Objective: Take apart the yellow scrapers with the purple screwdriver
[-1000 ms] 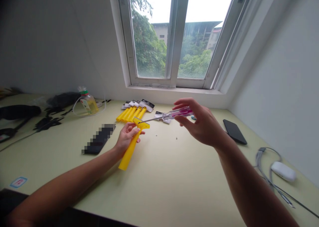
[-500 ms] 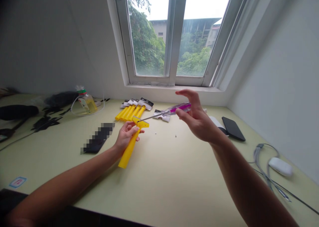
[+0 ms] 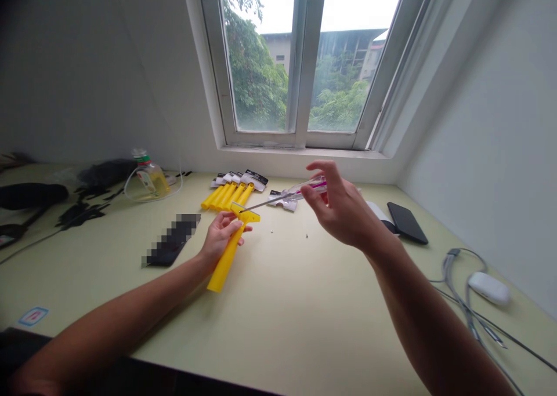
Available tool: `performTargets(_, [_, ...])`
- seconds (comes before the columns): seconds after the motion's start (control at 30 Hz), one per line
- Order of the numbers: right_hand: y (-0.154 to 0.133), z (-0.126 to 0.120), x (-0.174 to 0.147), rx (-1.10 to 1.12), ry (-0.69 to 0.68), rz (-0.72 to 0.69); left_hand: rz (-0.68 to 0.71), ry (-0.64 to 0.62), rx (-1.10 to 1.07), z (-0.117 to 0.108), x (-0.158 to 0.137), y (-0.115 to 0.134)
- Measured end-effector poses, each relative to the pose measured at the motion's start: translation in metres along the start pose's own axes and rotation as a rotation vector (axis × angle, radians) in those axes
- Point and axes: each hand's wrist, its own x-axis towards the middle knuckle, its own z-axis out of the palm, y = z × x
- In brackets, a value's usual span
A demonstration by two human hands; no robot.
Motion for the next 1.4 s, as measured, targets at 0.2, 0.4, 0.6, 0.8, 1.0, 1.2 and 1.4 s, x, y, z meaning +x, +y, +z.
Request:
performTargets(0.2, [0.002,0.0,0.001,-0.03,0.046,-0.005,0.01,0.001,0.01,0.002,-0.002,0.001])
performTargets(0.4, [0.002,0.001,0.0,0.078,-0.077,-0.118,0.014,0.005,-0.008,0.002,-0.002,0.002])
performTargets(0.6, [-0.005,0.008,0.001,0.023,0.111,0.09,0.024,-0.014,-0.034,0.001,-0.003,0.004])
performTargets(0.8, [0.0,0.012,0.005,-0.076,0.152,0.33,0.02,0.013,-0.002,0.002,-0.004,0.003])
performTargets(1.0, [0.002,0.011,0.007,0.129,0.103,0.354,0.086,0.029,0.003,0.001,-0.003,0.001])
performTargets(1.2, [-0.004,0.008,0.005,0.252,0.277,0.286,0.116,0.001,0.005,0.006,-0.004,0.003])
performTargets(1.4, [-0.012,0.003,0.004,0.335,0.335,0.296,0.15,-0.006,-0.005,0.01,-0.008,0.006])
